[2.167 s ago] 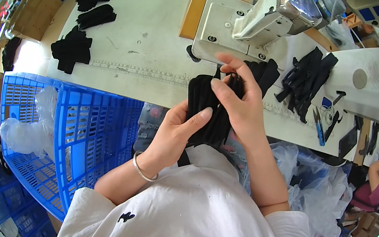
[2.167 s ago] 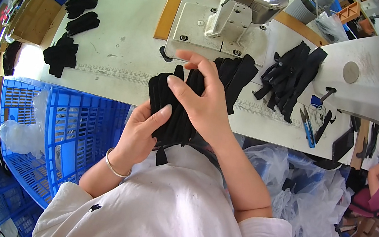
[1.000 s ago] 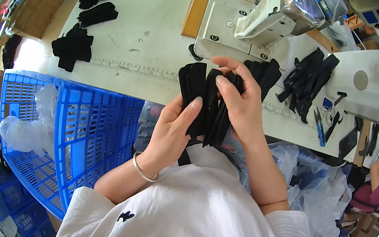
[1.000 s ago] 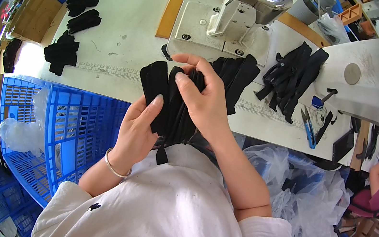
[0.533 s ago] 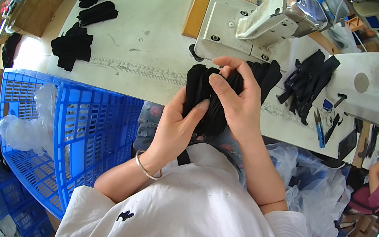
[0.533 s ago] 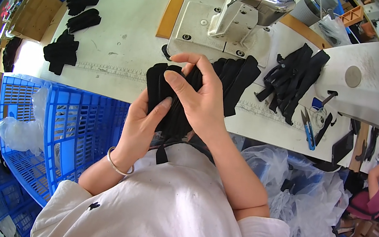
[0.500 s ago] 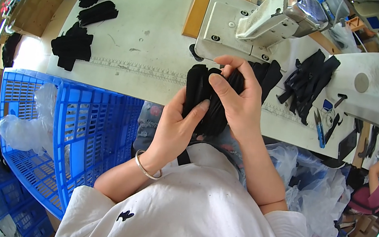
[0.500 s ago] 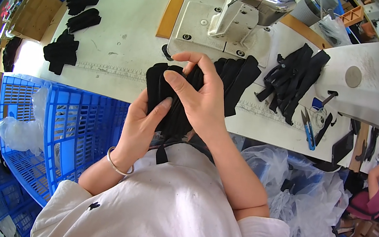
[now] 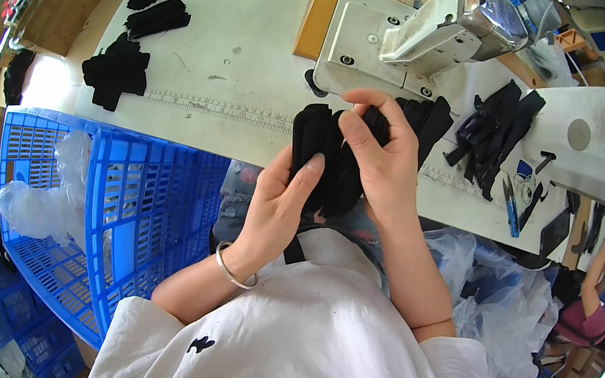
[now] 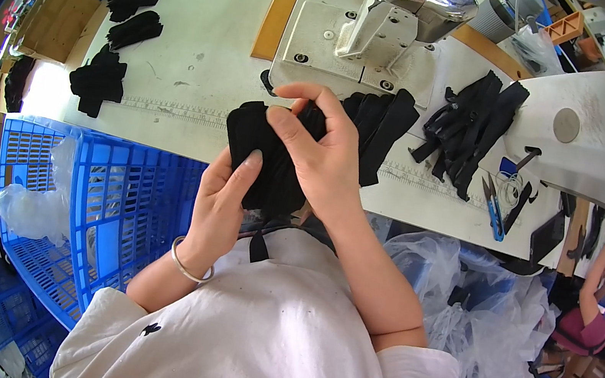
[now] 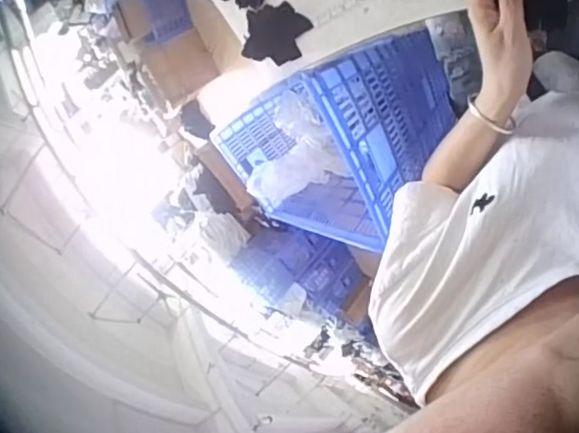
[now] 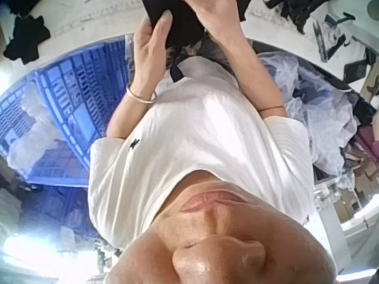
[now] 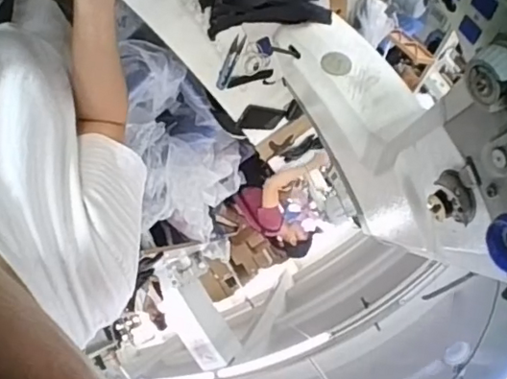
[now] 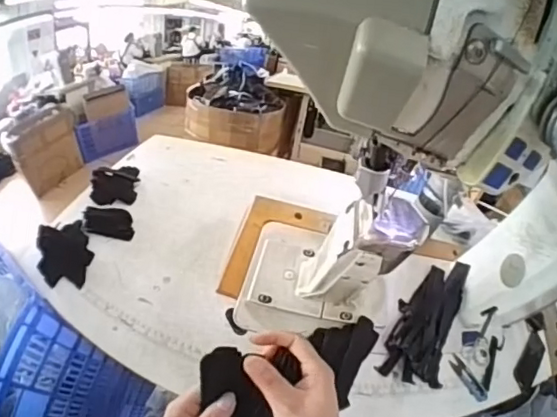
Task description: Sorting and stacking black fabric pieces at a factory workstation.
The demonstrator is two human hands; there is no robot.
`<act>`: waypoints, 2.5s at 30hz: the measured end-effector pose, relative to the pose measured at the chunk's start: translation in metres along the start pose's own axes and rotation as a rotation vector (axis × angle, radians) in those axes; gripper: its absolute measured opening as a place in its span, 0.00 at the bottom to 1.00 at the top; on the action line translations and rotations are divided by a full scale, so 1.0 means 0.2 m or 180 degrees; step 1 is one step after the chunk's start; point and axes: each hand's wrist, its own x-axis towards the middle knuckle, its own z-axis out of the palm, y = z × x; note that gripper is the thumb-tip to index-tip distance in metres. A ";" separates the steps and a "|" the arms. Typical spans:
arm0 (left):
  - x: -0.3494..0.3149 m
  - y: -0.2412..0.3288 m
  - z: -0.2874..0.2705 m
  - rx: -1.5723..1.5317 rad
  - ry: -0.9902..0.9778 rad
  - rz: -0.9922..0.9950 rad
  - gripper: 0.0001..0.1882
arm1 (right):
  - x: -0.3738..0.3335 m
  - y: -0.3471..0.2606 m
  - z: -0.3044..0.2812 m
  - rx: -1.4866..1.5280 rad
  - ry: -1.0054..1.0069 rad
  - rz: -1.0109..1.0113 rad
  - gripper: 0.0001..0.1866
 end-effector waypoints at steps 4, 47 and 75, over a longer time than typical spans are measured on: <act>0.00 -0.01 -0.01 0.0738 -0.0033 0.0155 0.18 | 0.00 0.04 0.00 -0.0317 -0.0142 -0.0158 0.13; -0.02 0.04 -0.07 0.1901 0.0284 0.0821 0.17 | 0.00 -0.01 0.08 -0.0833 -0.0483 -0.0686 0.21; -0.03 0.10 -0.06 0.0951 -0.0202 -0.0196 0.18 | 0.04 -0.03 0.08 -0.0017 -0.0451 -0.0062 0.15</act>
